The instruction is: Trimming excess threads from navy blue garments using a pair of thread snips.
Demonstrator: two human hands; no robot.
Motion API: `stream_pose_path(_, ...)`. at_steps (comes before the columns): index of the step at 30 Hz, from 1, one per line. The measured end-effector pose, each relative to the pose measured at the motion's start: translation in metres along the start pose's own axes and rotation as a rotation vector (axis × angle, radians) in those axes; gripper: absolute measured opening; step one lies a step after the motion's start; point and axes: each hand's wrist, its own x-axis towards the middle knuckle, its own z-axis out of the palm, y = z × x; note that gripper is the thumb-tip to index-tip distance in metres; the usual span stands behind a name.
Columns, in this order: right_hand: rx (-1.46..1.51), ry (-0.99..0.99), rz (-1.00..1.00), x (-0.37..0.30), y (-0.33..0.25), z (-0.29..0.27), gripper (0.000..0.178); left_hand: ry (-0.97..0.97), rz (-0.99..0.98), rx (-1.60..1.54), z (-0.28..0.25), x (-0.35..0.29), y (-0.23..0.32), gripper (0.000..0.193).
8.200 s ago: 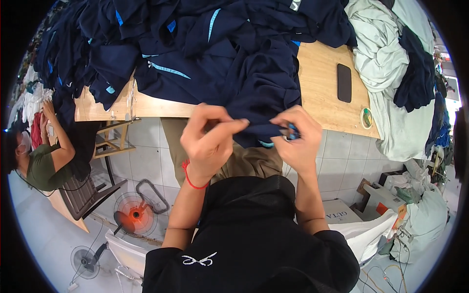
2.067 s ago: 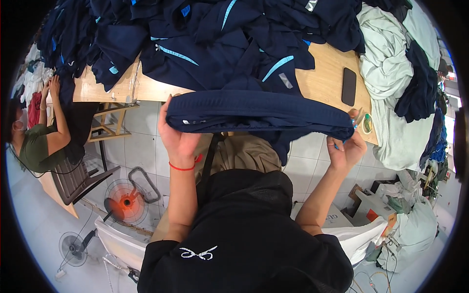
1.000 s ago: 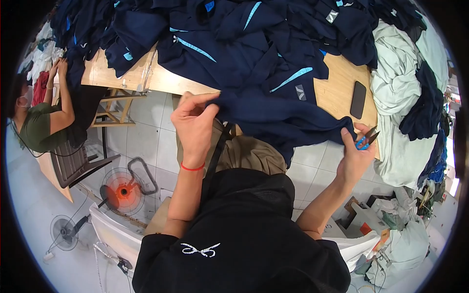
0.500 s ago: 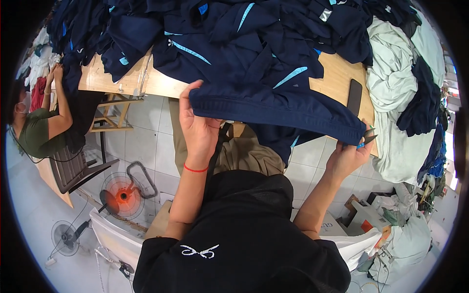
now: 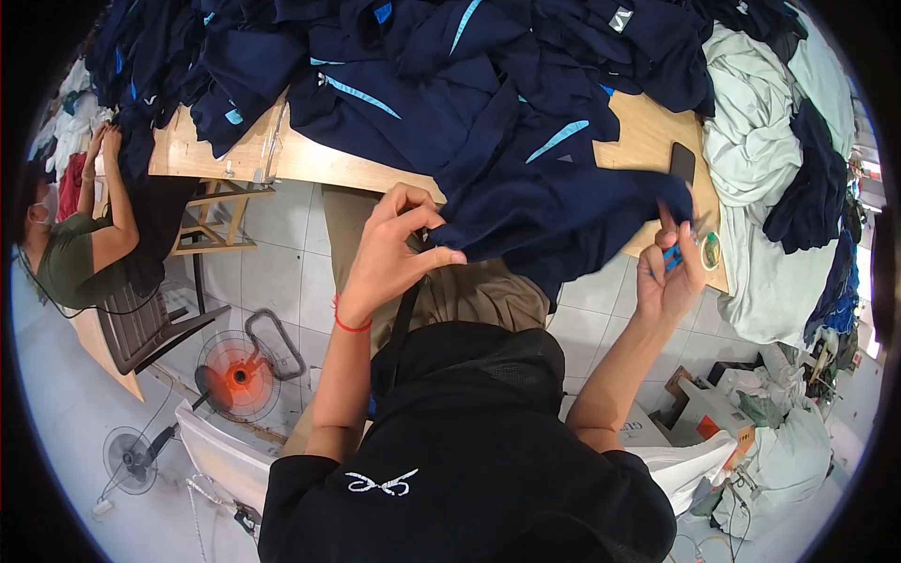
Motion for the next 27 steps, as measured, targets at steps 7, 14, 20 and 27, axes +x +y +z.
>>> stream_pose_path(7,-0.598,-0.282,0.01,-0.022,0.039,0.034,0.034,0.18,-0.612,-1.136,0.046,0.003,0.016,0.03)
stream_pose_path(14,-0.933,-0.4,-0.121,-0.046,0.085,0.06,0.013,0.2,-0.604,-1.181,0.028,0.028,0.075,0.024)
stream_pose_path(20,-0.791,-0.209,0.027,-0.052,0.063,0.088,0.015,0.332,-0.516,-1.036,0.026,0.022,0.086,0.03)
stream_pose_path(27,-0.842,-0.21,0.023,-0.054,0.049,0.086,0.02,0.338,-0.531,-1.074,0.037,0.012,0.082,0.031)
